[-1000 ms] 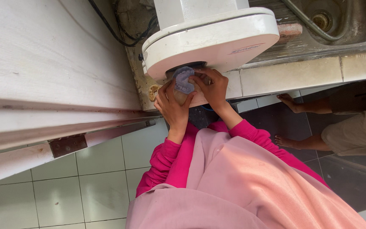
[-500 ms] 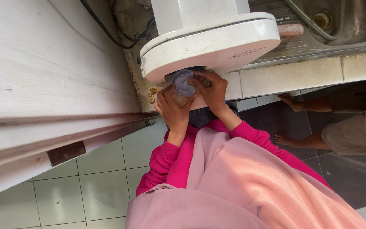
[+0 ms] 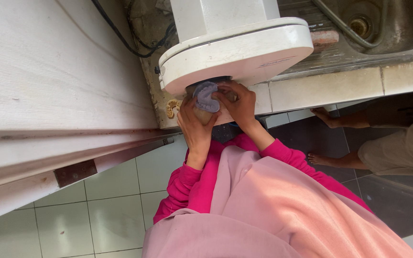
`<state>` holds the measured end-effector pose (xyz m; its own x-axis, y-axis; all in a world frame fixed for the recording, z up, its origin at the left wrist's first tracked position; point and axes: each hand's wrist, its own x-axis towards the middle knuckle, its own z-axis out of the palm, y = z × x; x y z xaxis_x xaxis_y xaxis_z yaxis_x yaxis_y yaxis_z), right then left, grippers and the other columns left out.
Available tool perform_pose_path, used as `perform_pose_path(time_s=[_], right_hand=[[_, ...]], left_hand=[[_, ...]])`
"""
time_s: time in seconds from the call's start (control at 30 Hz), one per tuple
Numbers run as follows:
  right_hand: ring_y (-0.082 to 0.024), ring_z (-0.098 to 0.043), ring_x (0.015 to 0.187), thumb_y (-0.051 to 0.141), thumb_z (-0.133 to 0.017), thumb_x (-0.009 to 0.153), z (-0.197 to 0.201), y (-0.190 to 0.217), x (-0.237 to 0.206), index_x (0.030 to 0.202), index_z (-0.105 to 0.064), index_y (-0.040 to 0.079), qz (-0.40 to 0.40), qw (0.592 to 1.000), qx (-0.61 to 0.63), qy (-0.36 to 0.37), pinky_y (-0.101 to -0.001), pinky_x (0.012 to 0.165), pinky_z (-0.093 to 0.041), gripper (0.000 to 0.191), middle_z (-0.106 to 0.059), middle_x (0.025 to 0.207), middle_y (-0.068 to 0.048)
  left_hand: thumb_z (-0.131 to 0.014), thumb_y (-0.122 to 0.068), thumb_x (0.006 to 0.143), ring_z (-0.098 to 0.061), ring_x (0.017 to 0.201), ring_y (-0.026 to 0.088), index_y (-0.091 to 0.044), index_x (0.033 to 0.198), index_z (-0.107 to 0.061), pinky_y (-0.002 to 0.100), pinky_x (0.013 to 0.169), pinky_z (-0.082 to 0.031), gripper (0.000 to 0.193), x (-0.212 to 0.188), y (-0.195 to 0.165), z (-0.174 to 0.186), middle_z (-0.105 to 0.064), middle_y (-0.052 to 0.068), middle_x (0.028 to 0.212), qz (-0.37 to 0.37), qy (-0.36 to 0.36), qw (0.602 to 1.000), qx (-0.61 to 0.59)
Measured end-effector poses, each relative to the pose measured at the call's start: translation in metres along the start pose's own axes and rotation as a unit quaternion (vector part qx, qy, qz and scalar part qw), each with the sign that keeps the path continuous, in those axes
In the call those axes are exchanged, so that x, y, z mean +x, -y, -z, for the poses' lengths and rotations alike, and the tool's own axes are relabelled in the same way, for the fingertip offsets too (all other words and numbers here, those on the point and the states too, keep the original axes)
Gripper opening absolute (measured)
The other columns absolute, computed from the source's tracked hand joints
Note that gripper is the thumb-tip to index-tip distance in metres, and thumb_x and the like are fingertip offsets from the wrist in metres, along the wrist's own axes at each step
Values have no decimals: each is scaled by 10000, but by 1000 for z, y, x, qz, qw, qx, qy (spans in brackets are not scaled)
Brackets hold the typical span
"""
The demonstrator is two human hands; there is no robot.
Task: The person holds a blue dental impression tray and presses its edges against the abrasive wheel of a benchtop model trimmer, rotating it to grind and smooth the borders. They briefly turn on the faucet to rinse the tray, then resume grinding, and finally handle a yellow dental model at the trimmer.
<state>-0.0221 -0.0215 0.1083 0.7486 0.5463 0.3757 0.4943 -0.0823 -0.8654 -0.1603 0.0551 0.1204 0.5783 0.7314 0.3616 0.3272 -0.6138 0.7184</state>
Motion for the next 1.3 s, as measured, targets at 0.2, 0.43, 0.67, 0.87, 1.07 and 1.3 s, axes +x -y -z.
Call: perform_pose_path(time_s=[0.2,0.43,0.67,0.87,1.07,1.3], right_hand=[[-184,-780,912,89,-896,809,4,13,-3,1080,-752,59,-1,999,-49,-1,-304,758,-601,309,-783,975,-84],[-132,-767,922,114,-849,900,13,18,-6,1254,-687,30,-89,984,149,33,-257,736,-617,398,-780,1050,-109],[-115,-746,759,244,-732,953,16,-3,1,1227,-680,-38,-311,898,272,150,-227,514,-589,397,-772,957,-100],[-127,-733,670,286,-702,991,17,-10,8,1088,-726,-63,-305,902,238,191,-245,477,-565,363,-757,851,-96],[-147,-708,541,258,-646,1015,12,-9,15,995,-710,-66,-284,918,189,201,-264,428,-551,330,-733,707,-101],[-178,-690,503,224,-625,1030,7,-11,27,942,-709,-84,-281,921,161,214,-289,422,-562,331,-705,667,-131]], left_hand=[[-964,-323,688,-516,1243,376,-26,1479,-455,498,1072,-369,986,-4,3,0,-540,168,1374,28,16,999,-7],[-963,-198,727,-587,1224,341,-76,1499,-504,429,1000,-524,906,-4,-13,11,-522,168,1406,32,11,992,-124],[-979,-170,725,-621,1182,312,-70,1490,-505,386,911,-569,906,2,-12,16,-499,159,1423,4,11,991,-132],[-961,-186,746,-665,1086,253,-71,1504,-491,340,842,-601,899,4,-5,10,-482,156,1453,42,38,981,-187],[-979,-131,681,-633,1156,314,-76,1463,-526,379,852,-568,906,7,0,9,-523,162,1408,20,34,991,-125],[-997,-139,629,-609,1188,360,-78,1437,-566,438,946,-541,918,13,4,4,-543,149,1351,-11,11,995,-99]])
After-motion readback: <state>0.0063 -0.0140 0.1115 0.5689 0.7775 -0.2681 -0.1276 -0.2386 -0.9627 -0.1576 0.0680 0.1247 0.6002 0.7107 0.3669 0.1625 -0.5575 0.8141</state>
